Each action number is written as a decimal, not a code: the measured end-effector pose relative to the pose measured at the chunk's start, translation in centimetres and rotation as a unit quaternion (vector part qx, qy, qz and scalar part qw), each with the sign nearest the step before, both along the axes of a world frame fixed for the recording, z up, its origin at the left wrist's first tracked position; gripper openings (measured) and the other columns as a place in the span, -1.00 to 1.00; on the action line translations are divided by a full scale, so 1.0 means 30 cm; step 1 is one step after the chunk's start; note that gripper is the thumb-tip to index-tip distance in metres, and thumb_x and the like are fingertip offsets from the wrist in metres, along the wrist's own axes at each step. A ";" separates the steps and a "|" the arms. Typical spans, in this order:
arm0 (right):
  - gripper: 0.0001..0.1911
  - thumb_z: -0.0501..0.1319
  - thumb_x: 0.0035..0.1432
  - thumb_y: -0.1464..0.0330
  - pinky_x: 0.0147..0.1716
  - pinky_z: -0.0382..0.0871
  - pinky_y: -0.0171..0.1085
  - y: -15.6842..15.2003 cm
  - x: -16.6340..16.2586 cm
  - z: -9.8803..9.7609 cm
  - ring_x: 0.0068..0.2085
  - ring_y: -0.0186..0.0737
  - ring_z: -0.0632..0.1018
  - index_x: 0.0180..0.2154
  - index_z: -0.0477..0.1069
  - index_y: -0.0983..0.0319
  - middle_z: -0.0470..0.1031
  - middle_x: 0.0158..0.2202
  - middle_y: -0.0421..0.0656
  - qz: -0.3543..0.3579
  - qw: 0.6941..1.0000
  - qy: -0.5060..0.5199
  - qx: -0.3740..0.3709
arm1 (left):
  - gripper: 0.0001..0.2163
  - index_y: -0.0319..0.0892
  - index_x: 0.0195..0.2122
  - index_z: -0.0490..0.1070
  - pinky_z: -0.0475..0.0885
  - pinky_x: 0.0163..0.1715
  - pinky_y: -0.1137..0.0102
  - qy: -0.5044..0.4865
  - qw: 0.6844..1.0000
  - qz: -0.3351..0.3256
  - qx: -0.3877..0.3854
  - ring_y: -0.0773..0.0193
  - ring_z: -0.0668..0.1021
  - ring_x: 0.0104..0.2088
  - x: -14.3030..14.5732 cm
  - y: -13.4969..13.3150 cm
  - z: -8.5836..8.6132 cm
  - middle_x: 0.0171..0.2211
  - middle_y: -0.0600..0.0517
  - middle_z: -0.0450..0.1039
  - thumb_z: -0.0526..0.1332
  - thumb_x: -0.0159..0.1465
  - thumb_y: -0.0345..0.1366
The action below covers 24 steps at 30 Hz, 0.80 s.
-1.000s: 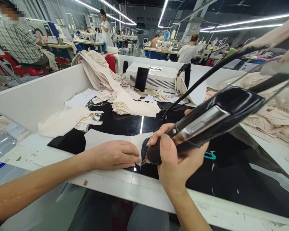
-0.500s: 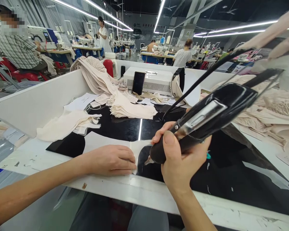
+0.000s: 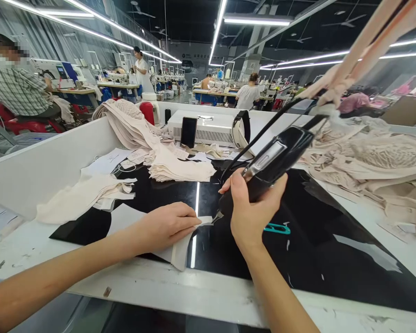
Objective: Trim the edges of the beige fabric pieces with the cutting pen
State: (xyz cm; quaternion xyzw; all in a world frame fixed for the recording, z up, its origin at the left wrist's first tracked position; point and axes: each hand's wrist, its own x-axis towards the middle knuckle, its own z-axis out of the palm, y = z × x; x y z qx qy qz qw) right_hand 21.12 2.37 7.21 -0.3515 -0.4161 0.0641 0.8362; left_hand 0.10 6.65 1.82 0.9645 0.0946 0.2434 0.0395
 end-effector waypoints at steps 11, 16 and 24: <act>-0.53 0.61 0.22 0.10 -0.48 0.59 -0.23 0.064 0.028 -0.055 -0.51 -0.29 0.56 -0.08 0.39 0.03 0.60 -0.32 -0.37 -0.010 0.999 -0.021 -0.030 | -0.78 -0.17 0.23 0.69 0.65 0.13 0.24 0.096 0.993 0.000 0.062 0.10 0.68 -0.01 0.099 0.040 -0.025 0.03 -0.09 0.65 0.39 0.67 -0.22; -0.53 0.62 0.22 0.12 -0.48 0.59 -0.22 0.068 0.033 -0.059 -0.50 -0.27 0.56 -0.08 0.39 0.02 0.60 -0.32 -0.37 -0.006 0.999 -0.024 -0.024 | -0.78 -0.18 0.21 0.70 0.66 0.09 0.22 0.090 0.994 0.013 0.057 0.09 0.67 -0.02 0.088 0.036 -0.045 0.02 -0.08 0.65 0.44 0.64 -0.21; -0.52 0.63 0.23 0.13 -0.46 0.60 -0.25 0.063 0.034 -0.055 -0.50 -0.31 0.58 -0.10 0.37 0.04 0.61 -0.33 -0.39 0.005 0.999 -0.021 -0.027 | -0.79 -0.19 0.18 0.70 0.66 0.08 0.22 0.095 0.994 0.023 0.055 0.09 0.67 -0.03 0.074 0.033 -0.043 0.01 -0.08 0.66 0.38 0.68 -0.20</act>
